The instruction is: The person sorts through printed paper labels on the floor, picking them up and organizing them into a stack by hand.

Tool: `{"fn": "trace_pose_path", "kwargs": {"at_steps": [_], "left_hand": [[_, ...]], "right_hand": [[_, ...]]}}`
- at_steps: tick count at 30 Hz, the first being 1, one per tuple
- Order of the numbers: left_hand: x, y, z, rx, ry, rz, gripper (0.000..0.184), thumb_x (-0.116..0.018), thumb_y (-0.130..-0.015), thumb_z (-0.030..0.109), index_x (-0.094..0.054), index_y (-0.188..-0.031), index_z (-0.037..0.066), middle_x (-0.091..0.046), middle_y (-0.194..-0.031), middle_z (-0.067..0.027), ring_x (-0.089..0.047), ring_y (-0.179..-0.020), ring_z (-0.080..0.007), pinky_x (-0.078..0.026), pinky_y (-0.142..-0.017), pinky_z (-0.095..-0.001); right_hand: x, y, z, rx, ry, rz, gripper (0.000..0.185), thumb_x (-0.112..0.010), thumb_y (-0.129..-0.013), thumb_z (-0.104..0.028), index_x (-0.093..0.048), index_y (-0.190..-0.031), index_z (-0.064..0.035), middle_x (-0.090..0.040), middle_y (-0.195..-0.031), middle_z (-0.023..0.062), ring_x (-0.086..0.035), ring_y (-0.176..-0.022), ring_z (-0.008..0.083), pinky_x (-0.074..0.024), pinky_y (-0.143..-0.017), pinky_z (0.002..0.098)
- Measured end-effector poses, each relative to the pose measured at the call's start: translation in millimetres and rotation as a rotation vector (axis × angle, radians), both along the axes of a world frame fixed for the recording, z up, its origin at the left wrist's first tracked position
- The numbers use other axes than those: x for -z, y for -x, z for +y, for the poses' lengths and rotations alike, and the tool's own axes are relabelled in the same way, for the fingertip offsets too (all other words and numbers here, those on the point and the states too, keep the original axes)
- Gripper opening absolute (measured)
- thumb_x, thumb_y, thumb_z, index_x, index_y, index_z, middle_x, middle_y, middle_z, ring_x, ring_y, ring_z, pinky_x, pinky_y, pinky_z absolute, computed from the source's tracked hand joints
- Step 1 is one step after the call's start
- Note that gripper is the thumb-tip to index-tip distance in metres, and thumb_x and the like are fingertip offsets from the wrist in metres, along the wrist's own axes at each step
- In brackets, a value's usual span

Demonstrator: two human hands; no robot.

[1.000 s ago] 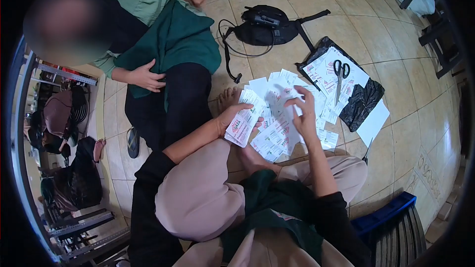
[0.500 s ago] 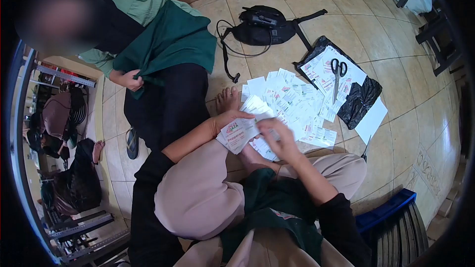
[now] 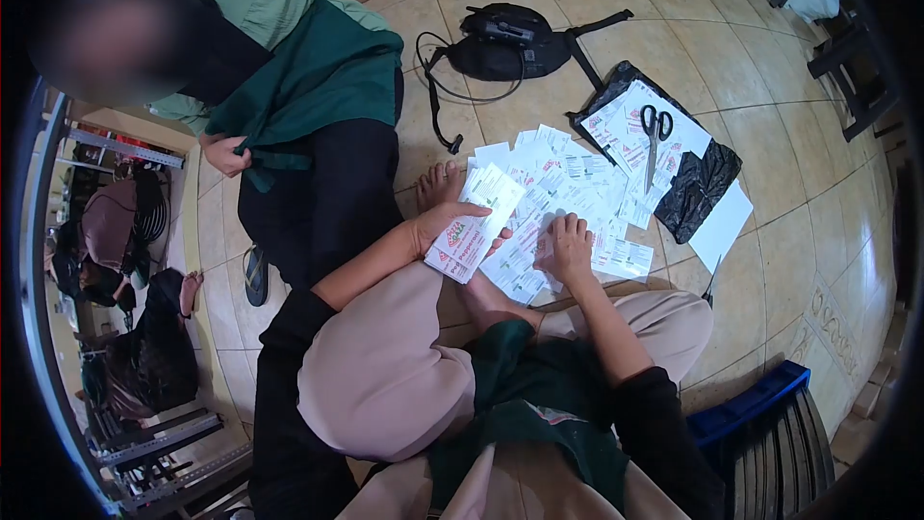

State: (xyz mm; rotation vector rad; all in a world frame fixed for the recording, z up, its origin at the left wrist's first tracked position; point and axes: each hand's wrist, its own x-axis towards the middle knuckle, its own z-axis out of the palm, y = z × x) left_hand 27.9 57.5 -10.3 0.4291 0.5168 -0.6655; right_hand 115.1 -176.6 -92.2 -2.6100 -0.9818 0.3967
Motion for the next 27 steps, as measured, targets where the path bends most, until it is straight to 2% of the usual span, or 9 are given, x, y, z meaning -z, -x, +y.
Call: {"fn": "trace_pose_path", "kwargs": {"at_steps": [4,7,9,12,14,17,20,22,27], "left_hand": [[1,1,1,-0.016,-0.008,-0.01,0.053,-0.055,-0.087,0.022,-0.035,-0.13,-0.002,-0.055,-0.113,-0.0221,-0.061,-0.091,-0.0254,-0.053,-0.079,-0.0372],[-4,0,0,-0.029,-0.058,0.023,0.052,-0.054,-0.087,0.022,-0.036,-0.129,-0.002,-0.055,-0.113,-0.0224,-0.062,-0.091,-0.0252,-0.054,-0.077,-0.0364],[-2,0,1,-0.03,-0.083,0.004,0.052,-0.054,-0.087,0.022,-0.036,-0.129,-0.002,-0.055,-0.112,-0.0227,-0.062,-0.091,-0.0252,-0.055,-0.076,-0.0361],[2,1,3,-0.026,-0.101,-0.005,0.052,-0.055,-0.087,0.023,-0.036,-0.129,-0.002,-0.055,-0.113,-0.0229,-0.062,-0.091,-0.0254,-0.055,-0.076,-0.0359],[6,0,4,-0.023,-0.095,0.003,0.052,-0.055,-0.087,0.023,-0.036,-0.129,-0.001,-0.055,-0.113,-0.0229,-0.062,-0.091,-0.0255,-0.055,-0.075,-0.0359],[10,1,5,-0.019,-0.077,0.008,0.051,-0.056,-0.086,0.022,-0.037,-0.128,0.0,-0.055,-0.112,-0.022,-0.061,-0.091,-0.0254,-0.055,-0.077,-0.0363],[11,1,4,-0.019,-0.089,0.032,0.051,-0.056,-0.086,0.023,-0.038,-0.128,0.001,-0.055,-0.11,-0.0208,-0.06,-0.091,-0.0252,-0.053,-0.078,-0.0366],[11,1,3,-0.02,-0.086,0.046,0.05,-0.057,-0.086,0.023,-0.039,-0.127,0.001,-0.056,-0.109,-0.0196,-0.059,-0.091,-0.0252,-0.052,-0.079,-0.0367],[8,-1,4,-0.009,-0.096,0.064,0.048,-0.058,-0.085,0.022,-0.042,-0.125,0.001,-0.057,-0.108,-0.0183,-0.059,-0.09,-0.0252,-0.052,-0.08,-0.0367]], "right_hand": [[10,-6,-7,0.047,-0.076,0.033,0.074,-0.085,-0.044,-0.024,-0.045,-0.105,-0.0096,-0.053,-0.103,0.0088,-0.048,-0.098,0.0305,-0.037,-0.079,0.0422],[8,-16,-13,0.085,-0.161,0.054,0.054,-0.081,-0.052,-0.019,-0.053,-0.098,-0.0079,-0.061,-0.088,0.0077,-0.056,-0.087,0.0311,-0.0414,-0.076,0.0409],[16,-32,-22,-0.001,-0.268,0.36,0.028,-0.074,-0.063,-0.011,-0.061,-0.088,-0.0064,-0.065,-0.076,0.008,-0.061,-0.078,0.0231,-0.046,-0.07,0.0349],[25,-42,-30,0.067,-0.375,0.632,0.013,-0.069,-0.071,-0.007,-0.066,-0.084,-0.0046,-0.066,-0.073,0.0078,-0.063,-0.07,0.0179,-0.0489,-0.065,0.0284],[27,-42,-30,0.064,-0.43,0.675,0.013,-0.065,-0.075,-0.004,-0.067,-0.088,-0.0046,-0.067,-0.075,0.0081,-0.063,-0.069,0.0152,-0.0483,-0.065,0.0258],[14,-36,-22,0.066,-0.496,0.592,0.018,-0.068,-0.075,-0.017,-0.067,-0.088,-0.0043,-0.067,-0.078,0.0089,-0.063,-0.068,0.0192,-0.0487,-0.064,0.0285],[-15,-25,-8,0.072,-0.176,0.641,0.032,-0.07,-0.074,-0.033,-0.066,-0.086,-0.0048,-0.066,-0.079,0.0096,-0.062,-0.07,0.023,-0.0467,-0.068,0.0346],[-16,-13,-3,-0.05,-0.216,0.248,0.04,-0.07,-0.069,-0.046,-0.063,-0.08,-0.0072,-0.064,-0.076,0.009,-0.06,-0.072,0.026,-0.0418,-0.074,0.0384],[-12,-3,3,-0.093,-0.221,0.037,0.029,-0.076,-0.066,-0.03,-0.059,-0.073,-0.0078,-0.061,-0.072,0.0047,-0.059,-0.076,0.0263,-0.0377,-0.074,0.0399]]}}
